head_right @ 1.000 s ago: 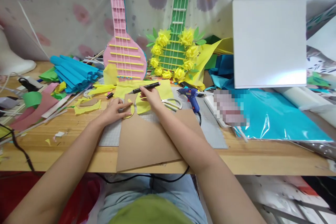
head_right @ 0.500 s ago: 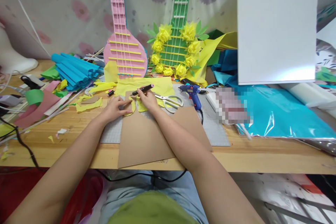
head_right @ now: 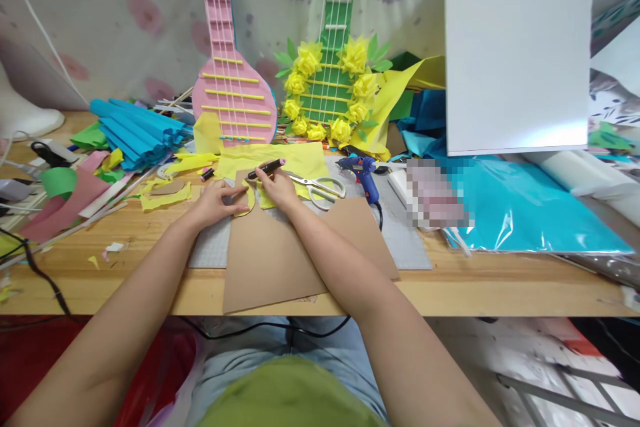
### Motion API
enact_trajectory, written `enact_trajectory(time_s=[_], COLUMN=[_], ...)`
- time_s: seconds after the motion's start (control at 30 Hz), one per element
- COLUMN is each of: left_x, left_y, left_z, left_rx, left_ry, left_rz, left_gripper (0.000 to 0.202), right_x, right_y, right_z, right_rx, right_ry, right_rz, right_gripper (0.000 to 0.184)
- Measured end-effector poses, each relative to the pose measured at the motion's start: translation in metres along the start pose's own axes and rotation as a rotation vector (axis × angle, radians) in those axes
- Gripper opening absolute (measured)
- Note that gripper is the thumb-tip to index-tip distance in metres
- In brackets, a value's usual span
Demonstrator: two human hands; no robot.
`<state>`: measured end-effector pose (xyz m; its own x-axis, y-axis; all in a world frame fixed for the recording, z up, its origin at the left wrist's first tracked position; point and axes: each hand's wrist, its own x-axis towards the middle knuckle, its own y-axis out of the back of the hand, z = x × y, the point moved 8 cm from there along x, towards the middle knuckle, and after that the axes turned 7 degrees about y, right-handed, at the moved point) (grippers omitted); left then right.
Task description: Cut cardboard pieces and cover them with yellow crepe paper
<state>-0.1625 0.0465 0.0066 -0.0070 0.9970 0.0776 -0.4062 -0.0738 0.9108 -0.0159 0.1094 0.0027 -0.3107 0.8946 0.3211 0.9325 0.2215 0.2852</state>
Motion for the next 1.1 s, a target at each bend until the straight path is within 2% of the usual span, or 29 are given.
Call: enact_trajectory(time_s=[0.47, 0.67, 1.1], left_x=[0.0, 0.001, 0.001], left_y=[0.001, 0.001, 0.004], left_z=[0.002, 0.001, 0.005], left_rx=[0.029, 0.043, 0.061], left_ry=[0.044, 0.072, 0.055], left_rz=[-0.023, -0.039, -0.029], left_gripper=[0.055, 0.057, 0.056], right_x=[-0.001, -0.003, -0.028], right_y=[0.002, 0.006, 0.024], right_z=[-0.007, -0.013, -0.037], right_rx=[-0.113, -0.194, -0.256], right_ry=[-0.02, 0.022, 0.073], right_rz=[-0.006, -0.024, -0.1], right_gripper=[0.027, 0.028, 0.023])
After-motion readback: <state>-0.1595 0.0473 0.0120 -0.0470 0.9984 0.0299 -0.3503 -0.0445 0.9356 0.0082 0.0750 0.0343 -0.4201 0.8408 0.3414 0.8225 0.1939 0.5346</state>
